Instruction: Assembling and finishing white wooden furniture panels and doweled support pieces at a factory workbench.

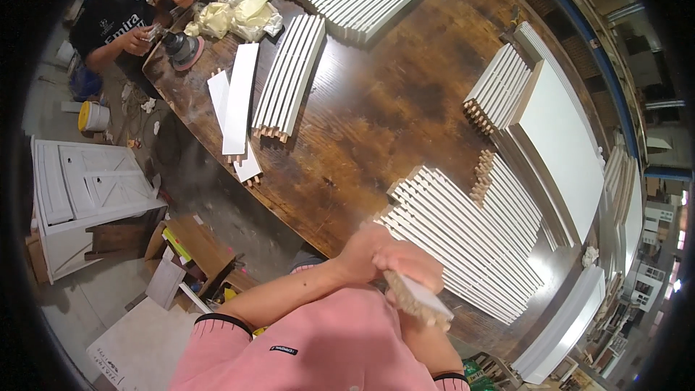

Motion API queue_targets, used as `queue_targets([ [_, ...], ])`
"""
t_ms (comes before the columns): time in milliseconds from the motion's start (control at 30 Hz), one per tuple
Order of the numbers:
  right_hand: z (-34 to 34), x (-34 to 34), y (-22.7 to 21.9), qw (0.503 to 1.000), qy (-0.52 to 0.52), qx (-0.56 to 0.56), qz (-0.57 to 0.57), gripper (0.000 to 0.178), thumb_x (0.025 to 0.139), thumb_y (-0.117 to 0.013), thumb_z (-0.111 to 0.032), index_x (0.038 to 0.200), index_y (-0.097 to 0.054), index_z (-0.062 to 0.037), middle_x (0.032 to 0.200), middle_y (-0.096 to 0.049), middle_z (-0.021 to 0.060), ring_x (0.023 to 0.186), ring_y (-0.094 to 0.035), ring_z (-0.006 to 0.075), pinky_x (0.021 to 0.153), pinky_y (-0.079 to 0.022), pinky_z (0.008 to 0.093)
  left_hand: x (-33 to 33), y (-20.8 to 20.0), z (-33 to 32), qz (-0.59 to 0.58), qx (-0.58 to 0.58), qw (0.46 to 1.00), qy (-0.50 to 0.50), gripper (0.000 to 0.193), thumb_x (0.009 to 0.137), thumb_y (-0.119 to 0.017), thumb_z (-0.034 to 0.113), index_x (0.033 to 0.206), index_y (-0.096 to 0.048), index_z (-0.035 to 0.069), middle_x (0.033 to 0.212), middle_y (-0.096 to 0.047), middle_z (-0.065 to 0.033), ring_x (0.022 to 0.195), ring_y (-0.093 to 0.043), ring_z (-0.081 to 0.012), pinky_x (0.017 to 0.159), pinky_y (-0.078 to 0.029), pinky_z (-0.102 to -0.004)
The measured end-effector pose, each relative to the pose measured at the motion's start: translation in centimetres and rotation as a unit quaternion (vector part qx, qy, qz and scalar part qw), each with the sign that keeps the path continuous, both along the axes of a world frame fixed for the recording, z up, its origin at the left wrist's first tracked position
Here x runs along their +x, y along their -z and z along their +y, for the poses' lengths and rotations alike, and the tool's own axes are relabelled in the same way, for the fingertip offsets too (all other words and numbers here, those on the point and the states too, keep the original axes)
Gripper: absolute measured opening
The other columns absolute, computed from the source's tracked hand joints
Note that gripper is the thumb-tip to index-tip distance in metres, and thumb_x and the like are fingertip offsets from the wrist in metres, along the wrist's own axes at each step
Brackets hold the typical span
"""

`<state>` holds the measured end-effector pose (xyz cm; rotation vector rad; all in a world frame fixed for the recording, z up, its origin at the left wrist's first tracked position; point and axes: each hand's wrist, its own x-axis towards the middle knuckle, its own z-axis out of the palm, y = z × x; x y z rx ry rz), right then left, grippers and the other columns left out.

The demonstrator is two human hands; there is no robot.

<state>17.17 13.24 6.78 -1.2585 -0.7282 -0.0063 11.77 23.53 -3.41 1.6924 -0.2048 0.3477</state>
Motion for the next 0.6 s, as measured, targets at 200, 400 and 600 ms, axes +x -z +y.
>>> queue_targets([
  [200,0.1,-0.2,-0.2,0.998,0.049,-0.032,-0.031,0.049,0.098,-0.07,-0.047,0.108,-0.067,0.0013,0.092,-0.072,0.0153,0.078,-0.07,0.0289,0.07,-0.06,0.0428,0.7,2.5,-0.7,-0.107,0.073,0.991,-0.017,0.05,0.067,-0.09,0.02,0.096,-0.05,0.009,0.083,-0.054,-0.0088,0.074,-0.057,-0.0341,0.068,-0.048,-0.0424],
  [400,-1.4,1.2,2.1,0.983,0.091,-0.151,0.041,0.078,0.096,-0.056,-0.071,0.107,-0.062,0.0061,0.09,-0.071,0.0152,0.079,-0.068,0.0249,0.071,-0.057,0.0353,2.4,1.7,-0.8,0.007,-0.011,1.0,-0.016,0.051,0.068,-0.093,0.022,0.097,-0.053,0.008,0.087,-0.06,-0.0125,0.081,-0.062,-0.0366,0.071,-0.052,-0.0454],
  [600,-4.5,-1.3,2.8,0.955,0.082,-0.283,-0.006,0.062,0.088,-0.075,-0.044,0.13,-0.061,-0.0008,0.121,-0.065,0.017,0.113,-0.062,0.0316,0.1,-0.05,0.0426,-0.9,-4.7,5.1,0.092,0.029,0.994,-0.045,0.044,0.076,-0.087,0.013,0.109,-0.058,0.006,0.104,-0.064,-0.0136,0.095,-0.064,-0.031,0.085,-0.053,-0.0402],
])
